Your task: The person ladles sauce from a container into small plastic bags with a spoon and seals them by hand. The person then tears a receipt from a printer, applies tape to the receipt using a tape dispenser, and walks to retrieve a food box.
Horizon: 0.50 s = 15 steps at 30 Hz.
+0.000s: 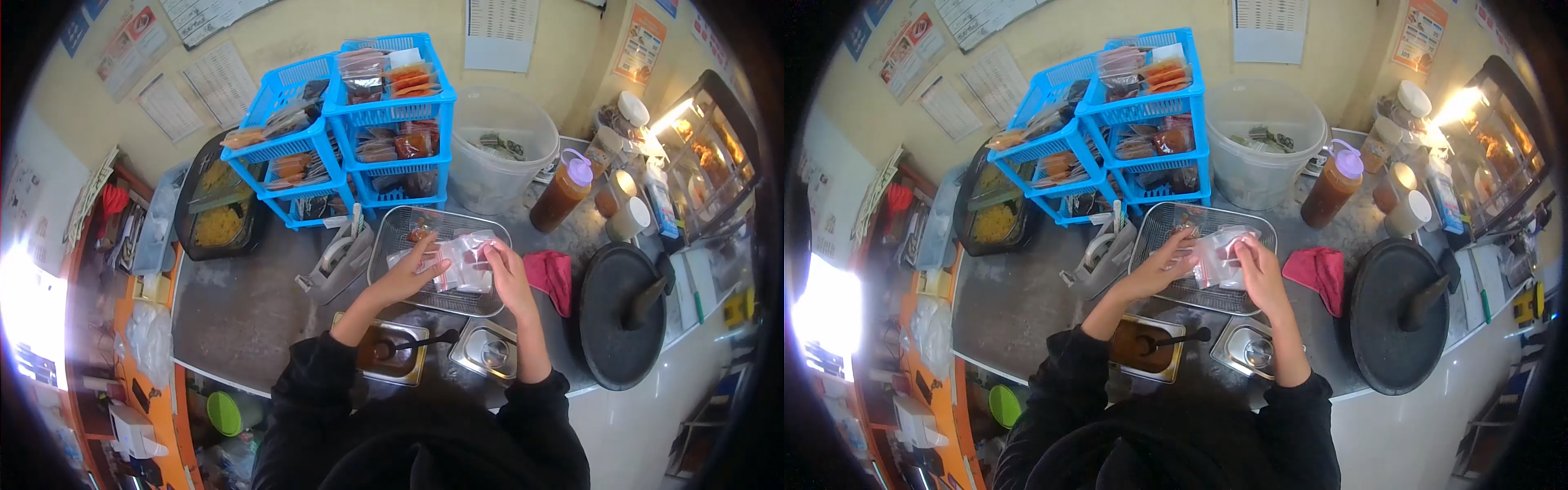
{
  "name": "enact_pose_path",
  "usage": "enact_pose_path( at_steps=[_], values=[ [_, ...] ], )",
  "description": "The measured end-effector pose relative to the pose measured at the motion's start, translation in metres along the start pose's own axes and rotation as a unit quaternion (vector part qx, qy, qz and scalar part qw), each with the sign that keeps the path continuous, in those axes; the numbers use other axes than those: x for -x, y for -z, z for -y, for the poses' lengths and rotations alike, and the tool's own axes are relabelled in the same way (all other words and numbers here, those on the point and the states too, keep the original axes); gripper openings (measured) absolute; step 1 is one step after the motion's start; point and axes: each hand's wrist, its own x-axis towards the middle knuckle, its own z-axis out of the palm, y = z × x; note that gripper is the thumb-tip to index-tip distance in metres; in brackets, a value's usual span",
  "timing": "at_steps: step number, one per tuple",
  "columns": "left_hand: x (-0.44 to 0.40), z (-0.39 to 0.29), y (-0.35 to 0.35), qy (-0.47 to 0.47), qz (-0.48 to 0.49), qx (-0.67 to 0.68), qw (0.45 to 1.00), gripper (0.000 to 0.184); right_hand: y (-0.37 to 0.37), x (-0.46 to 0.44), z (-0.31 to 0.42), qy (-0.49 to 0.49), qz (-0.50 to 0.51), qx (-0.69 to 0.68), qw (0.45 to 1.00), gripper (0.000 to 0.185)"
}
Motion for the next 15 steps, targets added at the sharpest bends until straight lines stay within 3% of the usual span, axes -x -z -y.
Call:
enact_pose_path(
  at_steps=[4, 5, 7, 11, 12, 14, 15],
  values=[
    [0.049, -0.058, -0.011, 0.017, 0.054, 0.226, 0.972, 0.046, -0.015, 0.030, 0.063, 0.000, 0.085, -0.072, 0.994, 0.022],
    [0.064, -0.070, -0.014, -0.012, 0.030, 0.218, 0.975, 0.033, -0.018, 0.038, 0.074, 0.005, 0.101, -0.088, 0.991, 0.022],
    [0.095, -0.079, -0.011, -0.002, 0.004, 0.177, 0.984, 0.025, -0.028, 0.052, 0.084, 0.017, 0.114, -0.111, 0.987, 0.022],
    [0.141, -0.100, -0.016, -0.042, -0.057, 0.081, 0.994, 0.017, -0.040, 0.081, 0.107, -0.018, 0.110, 0.051, 0.992, 0.016],
    [0.151, -0.104, -0.015, -0.057, -0.068, 0.040, 0.995, 0.016, -0.049, 0.086, 0.110, 0.067, 0.020, 0.140, 0.988, 0.015],
    [0.165, -0.103, -0.017, -0.081, -0.106, 0.000, 0.991, 0.014, -0.072, 0.096, 0.117, 0.232, -0.156, 0.307, 0.910, 0.019],
    [0.170, -0.100, -0.020, -0.085, -0.128, 0.002, 0.988, 0.014, -0.075, 0.104, 0.120, 0.235, -0.159, 0.307, 0.908, 0.029]
  ],
)
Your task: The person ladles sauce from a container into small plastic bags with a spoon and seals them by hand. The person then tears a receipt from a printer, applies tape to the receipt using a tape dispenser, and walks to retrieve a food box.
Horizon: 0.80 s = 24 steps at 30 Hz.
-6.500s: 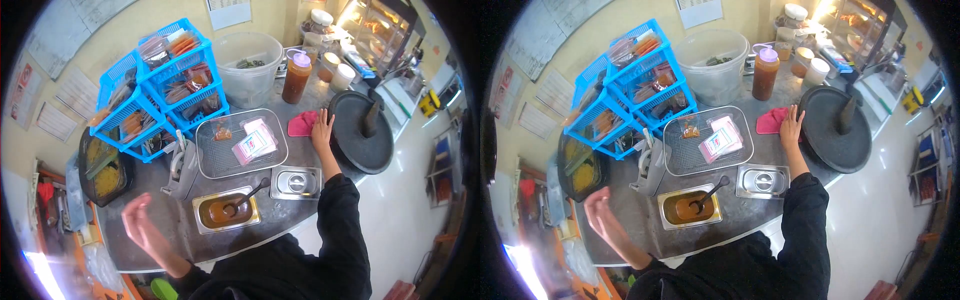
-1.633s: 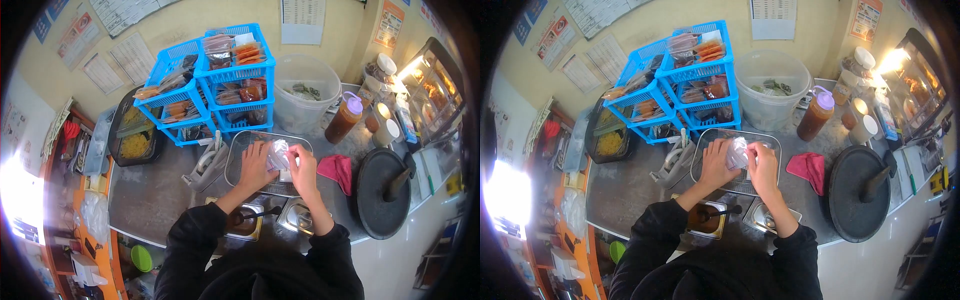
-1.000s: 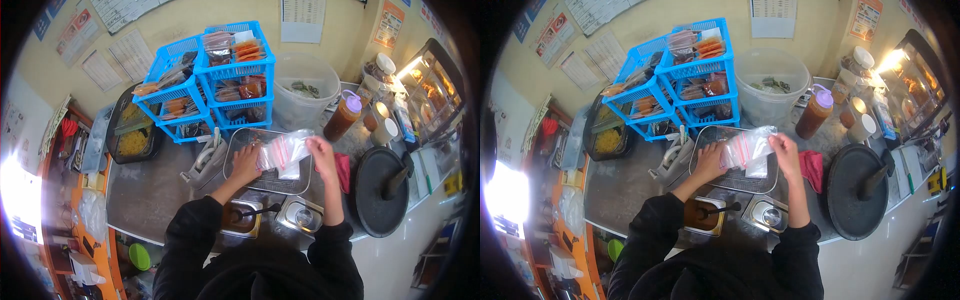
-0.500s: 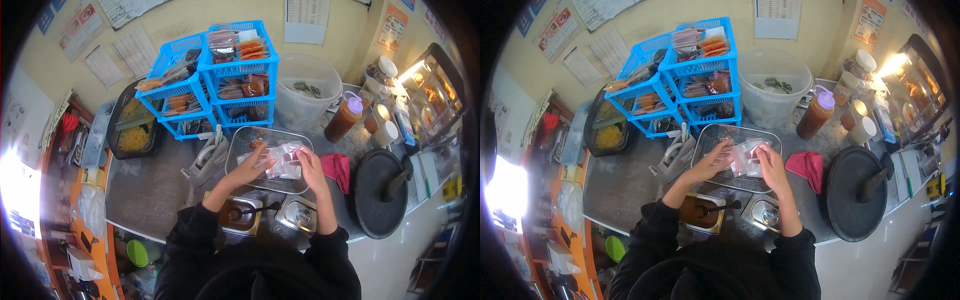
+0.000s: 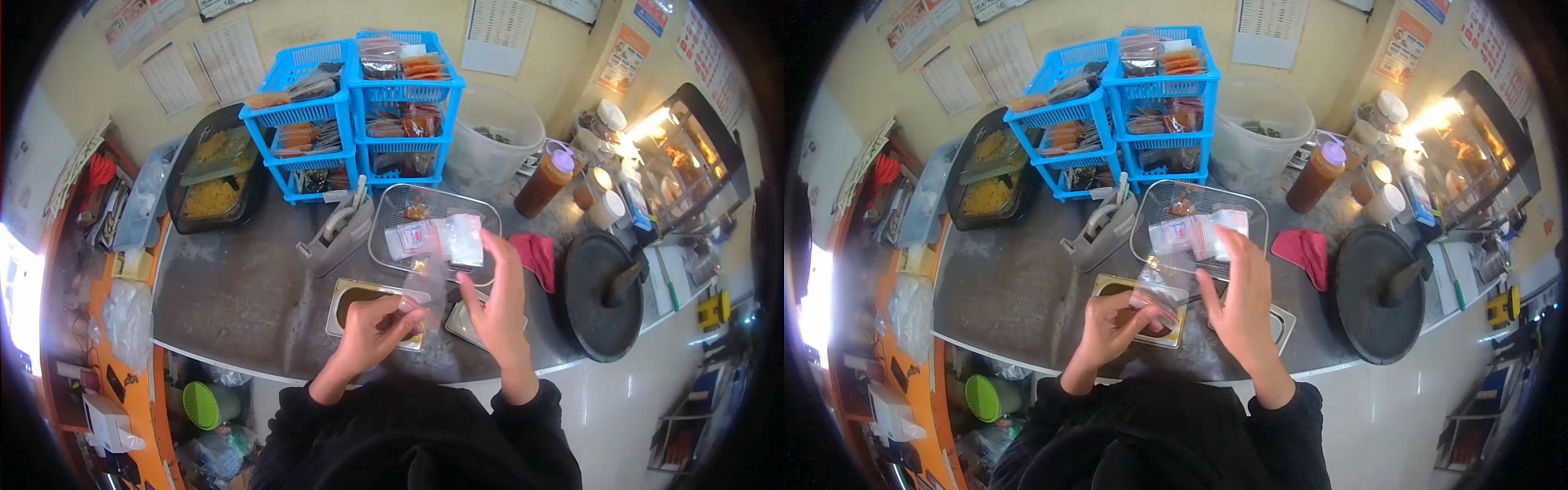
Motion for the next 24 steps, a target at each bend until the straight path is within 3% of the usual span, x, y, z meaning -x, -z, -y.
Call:
enact_pose_path(
  at_steps=[4, 8, 11, 14, 18, 24],
  values=[
    [0.018, 0.004, -0.002, -0.057, -0.041, -0.053, 0.996, 0.010, 0.012, 0.027, 0.015, 0.007, 0.288, -0.183, 0.940, 0.026],
    [0.034, 0.002, 0.004, -0.066, 0.024, -0.033, 0.997, 0.008, 0.008, 0.055, 0.035, -0.061, 0.263, -0.199, 0.942, 0.016],
    [0.046, -0.002, 0.019, -0.019, 0.081, -0.013, 0.996, 0.011, 0.007, 0.072, 0.043, -0.105, 0.264, -0.246, 0.927, 0.010],
    [0.056, 0.001, 0.028, -0.094, 0.120, -0.032, 0.988, 0.010, 0.001, 0.087, 0.053, -0.064, 0.223, -0.241, 0.943, 0.009],
    [0.067, 0.011, 0.034, -0.192, 0.064, -0.101, 0.974, 0.011, -0.017, 0.097, 0.072, 0.084, 0.082, -0.091, 0.989, 0.017],
    [0.067, 0.006, 0.042, -0.252, -0.022, -0.155, 0.955, 0.019, -0.044, 0.100, 0.084, 0.107, -0.011, 0.003, 0.994, 0.018]
  ],
)
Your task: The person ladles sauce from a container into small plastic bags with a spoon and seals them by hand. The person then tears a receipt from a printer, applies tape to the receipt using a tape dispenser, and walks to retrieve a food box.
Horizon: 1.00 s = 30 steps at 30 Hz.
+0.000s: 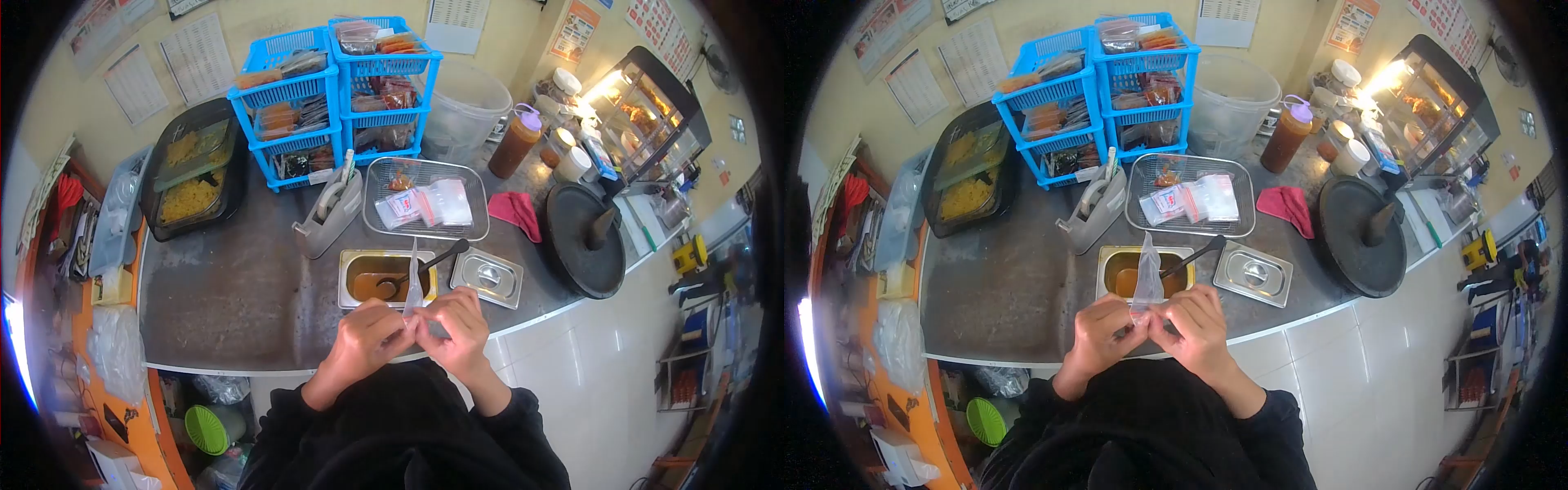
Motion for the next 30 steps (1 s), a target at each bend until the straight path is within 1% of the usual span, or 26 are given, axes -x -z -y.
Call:
enact_pose_path(
  at_steps=[5, 8, 9, 11, 12, 14, 17, 18, 19, 22, 25, 26, 29, 30],
  values=[
    [0.000, 0.002, 0.015, 0.010, -0.018, -0.015, 1.000, 0.019, -0.020, -0.005, 0.004, 0.021, -0.018, 0.005, 1.000, 0.018],
    [0.002, 0.012, 0.017, 0.053, -0.014, -0.052, 0.997, 0.017, -0.032, -0.010, 0.000, 0.008, -0.024, 0.004, 1.000, 0.017],
    [0.003, 0.013, 0.017, 0.079, -0.020, -0.034, 0.996, 0.015, -0.035, -0.012, 0.000, 0.000, -0.022, 0.005, 1.000, 0.017],
    [0.004, 0.016, 0.017, 0.131, -0.037, 0.003, 0.991, 0.013, -0.035, -0.015, 0.001, -0.042, 0.027, -0.059, 0.997, 0.017],
    [0.003, 0.017, 0.022, 0.165, -0.015, 0.049, 0.985, 0.012, -0.035, -0.017, 0.002, -0.064, 0.051, -0.092, 0.992, 0.018],
    [0.001, 0.018, 0.037, 0.233, 0.033, 0.139, 0.962, 0.009, -0.032, -0.021, 0.004, -0.066, 0.091, -0.136, 0.984, 0.018],
    [0.000, 0.029, 0.042, 0.165, 0.108, 0.100, 0.975, 0.009, -0.033, -0.014, 0.001, -0.089, 0.129, -0.174, 0.972, 0.019],
    [0.003, 0.034, 0.042, 0.163, 0.131, 0.119, 0.971, 0.009, -0.032, -0.011, -0.002, -0.090, 0.139, -0.177, 0.970, 0.019],
    [0.000, 0.038, 0.043, 0.136, 0.137, 0.125, 0.973, 0.009, -0.032, -0.010, -0.005, -0.093, 0.148, -0.179, 0.968, 0.019],
    [0.000, 0.044, 0.047, 0.062, 0.152, 0.139, 0.976, 0.008, -0.033, -0.015, 0.000, -0.082, 0.124, -0.178, 0.973, 0.017],
    [0.001, 0.042, 0.049, 0.025, 0.149, 0.112, 0.982, 0.010, -0.033, -0.016, 0.003, -0.071, 0.115, -0.177, 0.975, 0.013],
    [0.001, 0.042, 0.049, 0.029, 0.137, 0.103, 0.985, 0.011, -0.033, -0.017, 0.004, -0.063, 0.114, -0.175, 0.976, 0.011],
    [0.001, 0.044, 0.043, 0.033, 0.103, 0.070, 0.992, 0.014, -0.041, -0.016, -0.002, -0.064, 0.034, -0.019, 0.997, 0.012],
    [0.003, 0.045, 0.038, 0.029, 0.094, 0.062, 0.993, 0.015, -0.039, -0.022, -0.009, -0.067, -0.024, -0.027, 0.997, 0.017]
  ],
)
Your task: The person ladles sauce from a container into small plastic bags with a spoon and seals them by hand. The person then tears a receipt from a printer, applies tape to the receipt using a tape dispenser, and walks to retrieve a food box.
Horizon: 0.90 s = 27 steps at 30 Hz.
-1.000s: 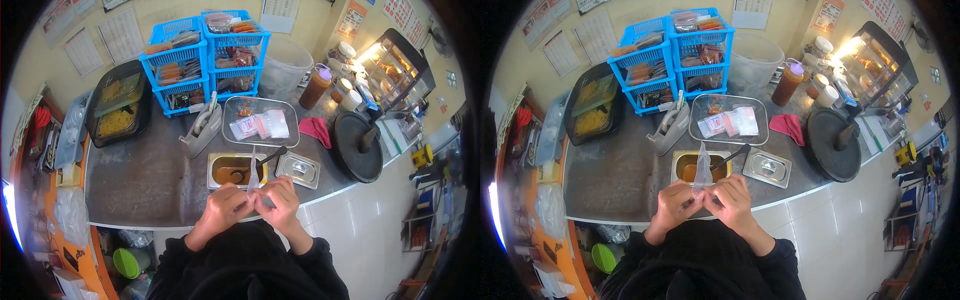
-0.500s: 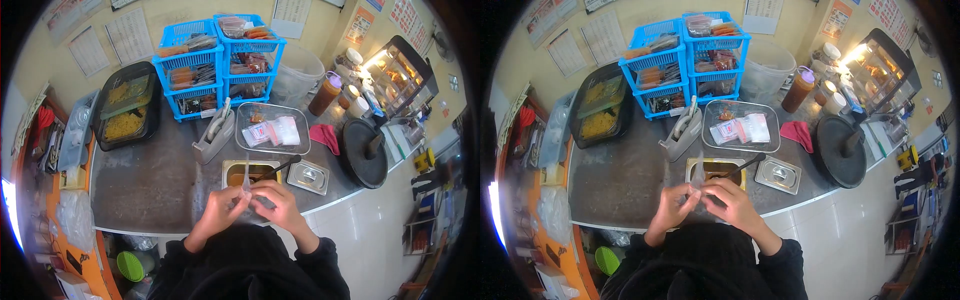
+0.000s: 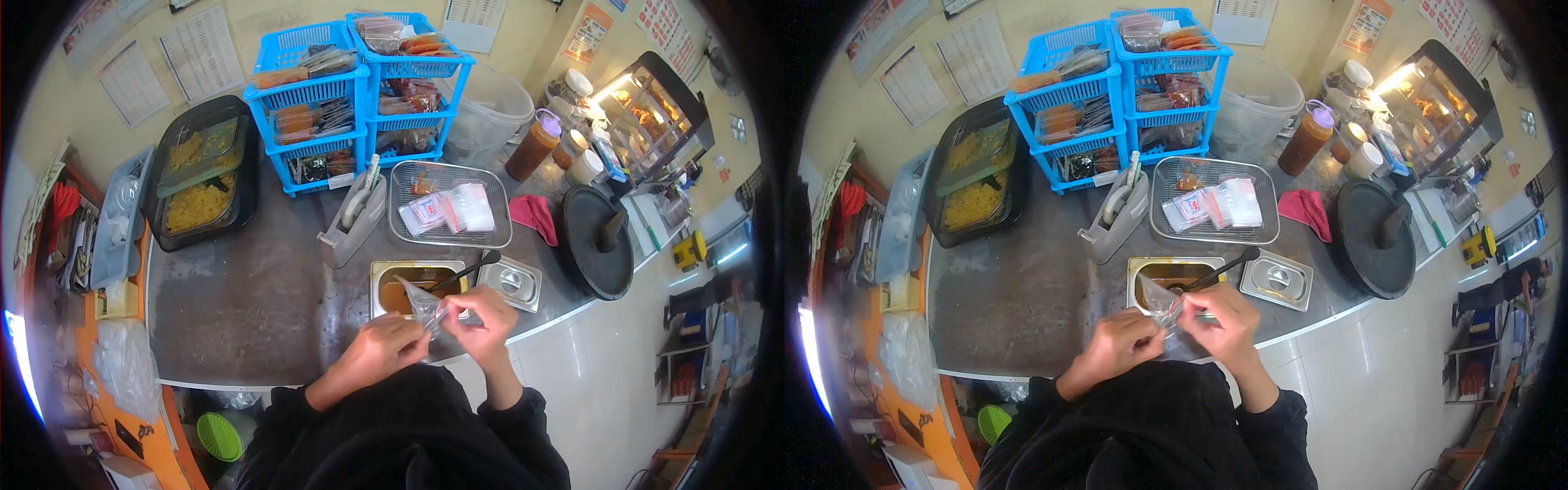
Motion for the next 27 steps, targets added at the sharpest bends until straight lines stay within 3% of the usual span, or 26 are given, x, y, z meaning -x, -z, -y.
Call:
enact_pose_path(
  at_steps=[4, 7, 8, 10, 11, 12, 16, 19, 22, 25, 27],
  values=[
    [-0.007, 0.000, -0.007, -0.023, -0.095, -0.040, 0.994, 0.017, -0.005, 0.000, 0.010, -0.011, -0.006, 0.032, 0.999, 0.023],
    [-0.009, -0.006, -0.008, -0.051, -0.201, -0.048, 0.977, 0.020, -0.016, 0.003, 0.037, -0.181, 0.002, -0.127, 0.975, 0.025],
    [-0.005, -0.001, -0.012, -0.097, -0.243, -0.055, 0.964, 0.021, -0.019, 0.012, 0.033, -0.150, 0.026, -0.097, 0.984, 0.020],
    [-0.007, 0.001, -0.012, -0.120, -0.267, -0.112, 0.950, 0.022, -0.020, 0.019, 0.027, -0.210, -0.017, -0.106, 0.972, 0.018],
    [-0.007, 0.003, -0.011, -0.132, -0.278, -0.142, 0.941, 0.024, -0.020, 0.021, 0.025, -0.240, -0.039, -0.111, 0.964, 0.016],
    [-0.006, 0.005, -0.011, -0.123, -0.222, -0.179, 0.951, 0.032, -0.016, 0.017, 0.027, -0.250, -0.061, -0.098, 0.961, 0.013],
    [0.001, 0.012, -0.033, -0.092, -0.180, -0.122, 0.972, 0.034, -0.026, 0.022, 0.034, -0.226, -0.120, -0.102, 0.961, 0.013],
    [0.002, 0.005, -0.037, 0.045, -0.197, 0.028, 0.979, 0.027, -0.026, 0.022, 0.039, -0.141, -0.123, -0.023, 0.982, 0.015],
    [0.010, 0.010, -0.040, 0.093, -0.184, 0.160, 0.965, 0.018, -0.029, 0.028, 0.040, -0.096, -0.107, 0.028, 0.989, 0.028],
    [0.011, 0.008, -0.036, 0.264, -0.135, 0.450, 0.842, 0.008, -0.033, 0.030, 0.033, -0.091, -0.108, 0.046, 0.989, 0.037],
    [0.010, 0.010, -0.034, 0.312, -0.139, 0.557, 0.757, 0.008, -0.032, 0.030, 0.024, -0.085, -0.103, 0.057, 0.989, 0.037]
  ],
)
